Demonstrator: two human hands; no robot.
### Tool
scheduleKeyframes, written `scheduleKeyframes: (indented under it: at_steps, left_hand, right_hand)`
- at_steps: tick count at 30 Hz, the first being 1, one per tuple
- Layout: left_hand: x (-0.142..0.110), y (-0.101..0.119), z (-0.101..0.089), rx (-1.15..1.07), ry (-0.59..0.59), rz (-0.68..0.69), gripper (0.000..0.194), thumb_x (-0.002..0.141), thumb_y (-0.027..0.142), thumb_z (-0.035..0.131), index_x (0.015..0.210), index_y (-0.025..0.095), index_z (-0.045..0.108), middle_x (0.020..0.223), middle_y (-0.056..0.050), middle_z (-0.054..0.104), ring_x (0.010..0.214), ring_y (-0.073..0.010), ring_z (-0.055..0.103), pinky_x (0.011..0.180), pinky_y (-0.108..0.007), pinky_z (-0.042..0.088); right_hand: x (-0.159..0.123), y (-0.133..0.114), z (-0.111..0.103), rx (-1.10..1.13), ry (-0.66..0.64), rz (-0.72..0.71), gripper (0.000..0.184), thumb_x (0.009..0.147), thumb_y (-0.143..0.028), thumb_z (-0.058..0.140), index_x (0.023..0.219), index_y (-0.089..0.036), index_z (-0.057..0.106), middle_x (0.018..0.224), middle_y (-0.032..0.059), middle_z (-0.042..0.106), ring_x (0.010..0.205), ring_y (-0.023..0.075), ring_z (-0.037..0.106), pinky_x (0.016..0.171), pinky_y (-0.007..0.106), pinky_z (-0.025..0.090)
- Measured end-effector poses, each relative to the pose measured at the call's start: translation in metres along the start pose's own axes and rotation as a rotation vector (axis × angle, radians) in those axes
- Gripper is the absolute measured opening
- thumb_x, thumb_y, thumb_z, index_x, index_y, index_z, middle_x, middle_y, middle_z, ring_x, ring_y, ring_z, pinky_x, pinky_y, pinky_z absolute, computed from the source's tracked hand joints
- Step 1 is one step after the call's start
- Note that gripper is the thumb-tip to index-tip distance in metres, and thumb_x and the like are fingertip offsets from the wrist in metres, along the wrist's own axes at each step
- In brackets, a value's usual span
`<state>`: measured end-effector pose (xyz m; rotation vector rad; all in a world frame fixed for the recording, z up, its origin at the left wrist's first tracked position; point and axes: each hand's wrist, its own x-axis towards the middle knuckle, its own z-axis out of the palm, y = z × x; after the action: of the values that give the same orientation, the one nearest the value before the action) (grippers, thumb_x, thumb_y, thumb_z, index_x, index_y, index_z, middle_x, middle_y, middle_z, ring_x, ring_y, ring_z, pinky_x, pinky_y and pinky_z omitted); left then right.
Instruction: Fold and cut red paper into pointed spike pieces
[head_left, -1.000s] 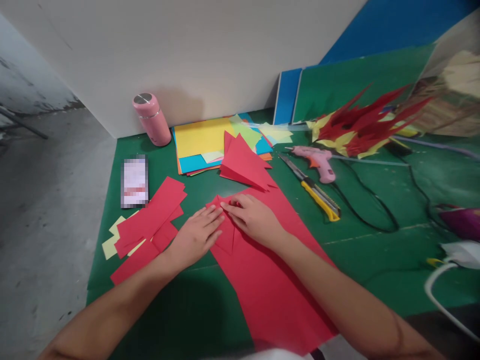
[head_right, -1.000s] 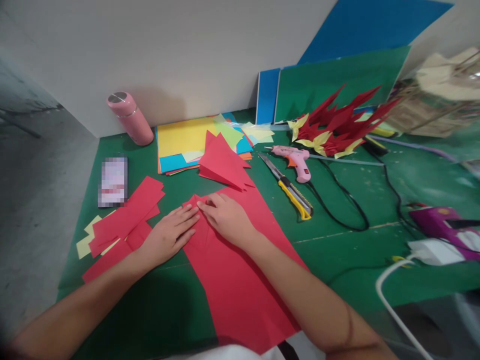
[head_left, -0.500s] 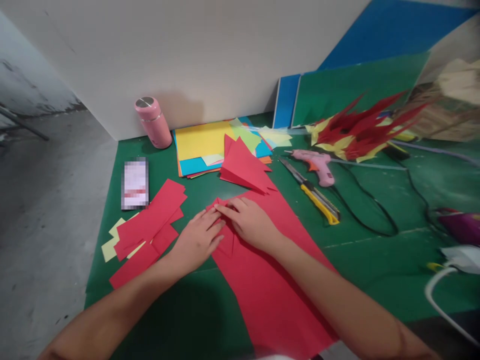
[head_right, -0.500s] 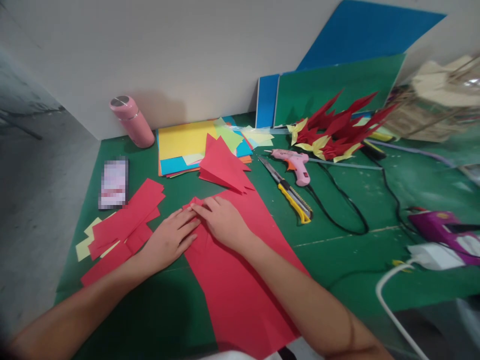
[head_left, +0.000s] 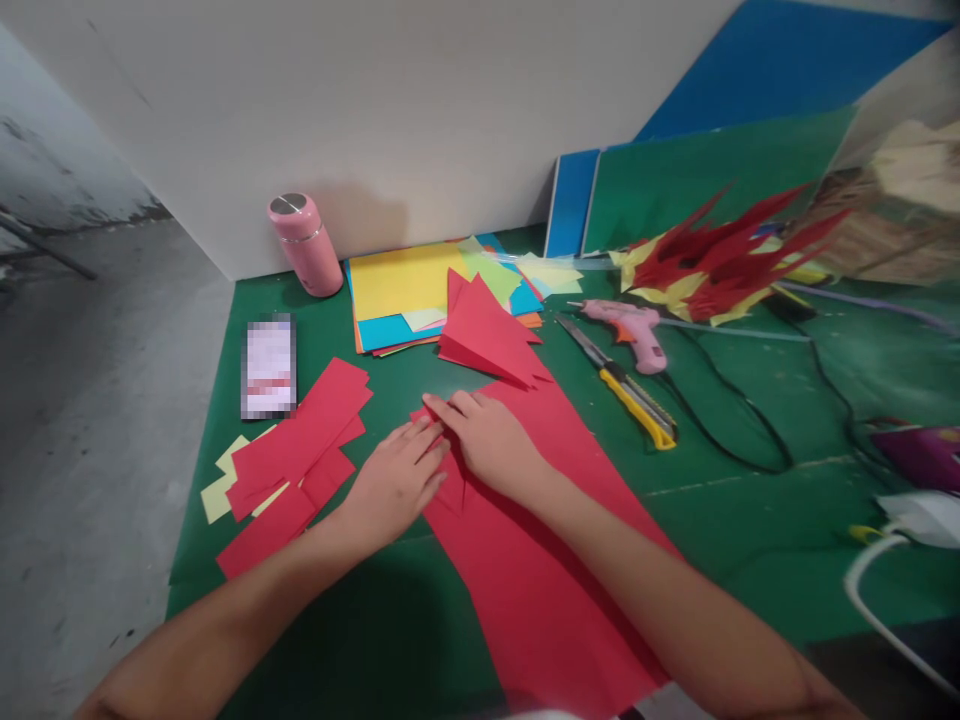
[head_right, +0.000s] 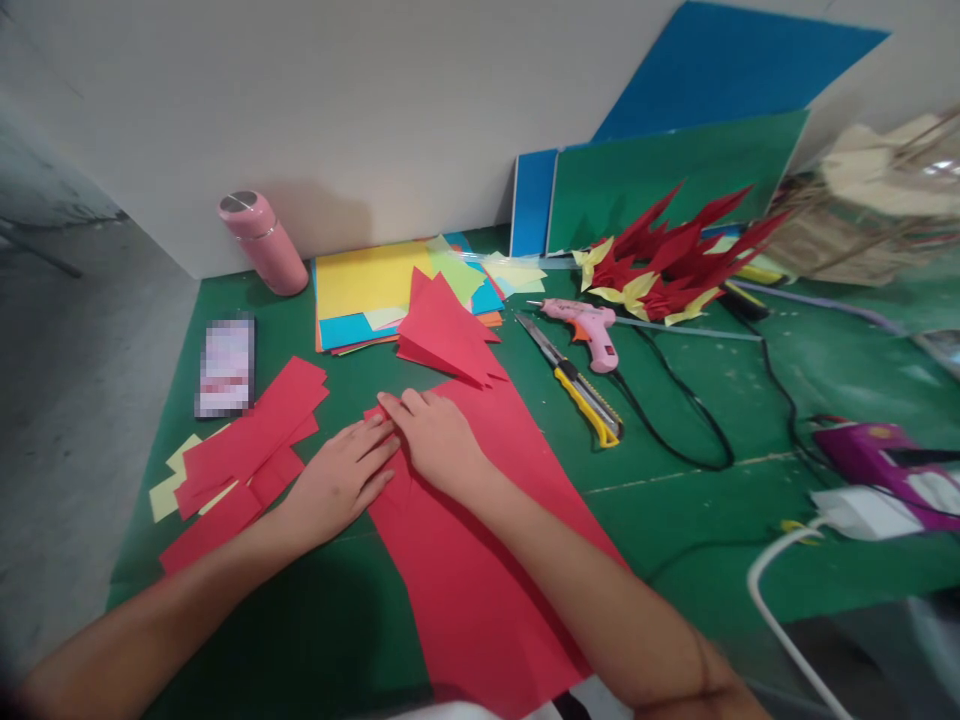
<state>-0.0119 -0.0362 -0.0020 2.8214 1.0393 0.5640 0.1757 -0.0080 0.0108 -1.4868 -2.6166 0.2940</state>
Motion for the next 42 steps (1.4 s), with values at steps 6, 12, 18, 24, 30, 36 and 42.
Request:
scheduleKeyframes:
  at_steps: [6, 12, 18, 24, 30, 36, 42]
  left_hand:
    - [-0.001, -0.001, 0.000, 0.025, 0.001, 0.016, 0.033, 0.101, 0.025, 0.042, 0.122, 0.011, 0.063, 0.129, -0.017, 0.066, 0.125, -0.0279, 0.060, 0.106, -0.045, 0.049]
    - [0.000, -0.002, -0.002, 0.035, 0.004, 0.019, 0.033, 0.101, 0.025, 0.043, 0.123, 0.010, 0.062, 0.131, -0.016, 0.064, 0.127, -0.0298, 0.058, 0.102, -0.046, 0.052]
    - [0.001, -0.003, -0.004, 0.043, 0.008, 0.042, 0.033, 0.102, 0.027, 0.042, 0.120, 0.010, 0.064, 0.129, -0.014, 0.066, 0.125, -0.0265, 0.060, 0.105, -0.042, 0.051]
    - [-0.001, -0.001, -0.001, 0.041, 0.016, 0.022, 0.034, 0.102, 0.027, 0.041, 0.121, 0.011, 0.064, 0.132, -0.014, 0.065, 0.127, -0.0269, 0.059, 0.105, -0.042, 0.051]
    - [-0.002, -0.001, 0.000, 0.056, -0.005, -0.011, 0.034, 0.102, 0.029, 0.041, 0.122, 0.012, 0.064, 0.136, -0.017, 0.061, 0.128, -0.0262, 0.058, 0.105, -0.042, 0.052]
    - [-0.002, -0.002, -0.002, 0.073, -0.073, -0.009, 0.036, 0.102, 0.029, 0.041, 0.126, 0.012, 0.062, 0.136, -0.019, 0.060, 0.129, -0.0268, 0.057, 0.106, -0.043, 0.050]
    - [-0.001, -0.002, -0.003, 0.055, -0.078, -0.001, 0.036, 0.102, 0.029, 0.042, 0.126, 0.011, 0.062, 0.133, -0.019, 0.062, 0.129, -0.0271, 0.057, 0.107, -0.042, 0.050]
  right_hand:
    - [0.002, 0.003, 0.003, 0.005, 0.044, 0.003, 0.047, 0.095, -0.012, 0.041, 0.140, -0.015, 0.052, 0.099, 0.0112, 0.061, 0.077, 0.0216, 0.053, 0.065, 0.034, 0.037]
    - [-0.003, 0.010, 0.010, 0.161, 0.170, -0.011, 0.048, 0.092, -0.006, 0.035, 0.138, -0.010, 0.048, 0.110, 0.0144, 0.061, 0.089, 0.0237, 0.057, 0.076, 0.035, 0.043]
    - [-0.004, 0.013, 0.011, 0.149, 0.150, -0.021, 0.047, 0.091, -0.006, 0.034, 0.134, -0.010, 0.053, 0.106, 0.0144, 0.062, 0.084, 0.0239, 0.057, 0.073, 0.036, 0.045]
    - [-0.004, 0.016, 0.012, 0.136, 0.151, -0.070, 0.046, 0.093, -0.007, 0.037, 0.134, -0.011, 0.056, 0.102, 0.0128, 0.063, 0.082, 0.0226, 0.057, 0.072, 0.034, 0.046]
    - [-0.007, 0.019, 0.016, 0.155, 0.242, -0.101, 0.042, 0.093, -0.006, 0.037, 0.128, -0.009, 0.061, 0.101, 0.0140, 0.065, 0.085, 0.0229, 0.060, 0.075, 0.035, 0.050]
    - [-0.011, 0.019, 0.019, 0.133, 0.307, -0.162, 0.038, 0.100, -0.013, 0.033, 0.117, -0.012, 0.068, 0.100, 0.0138, 0.067, 0.087, 0.0227, 0.061, 0.077, 0.036, 0.052]
    - [-0.008, 0.019, 0.020, 0.142, 0.335, -0.190, 0.037, 0.101, -0.015, 0.034, 0.112, -0.011, 0.069, 0.097, 0.0148, 0.067, 0.085, 0.0226, 0.060, 0.076, 0.036, 0.051]
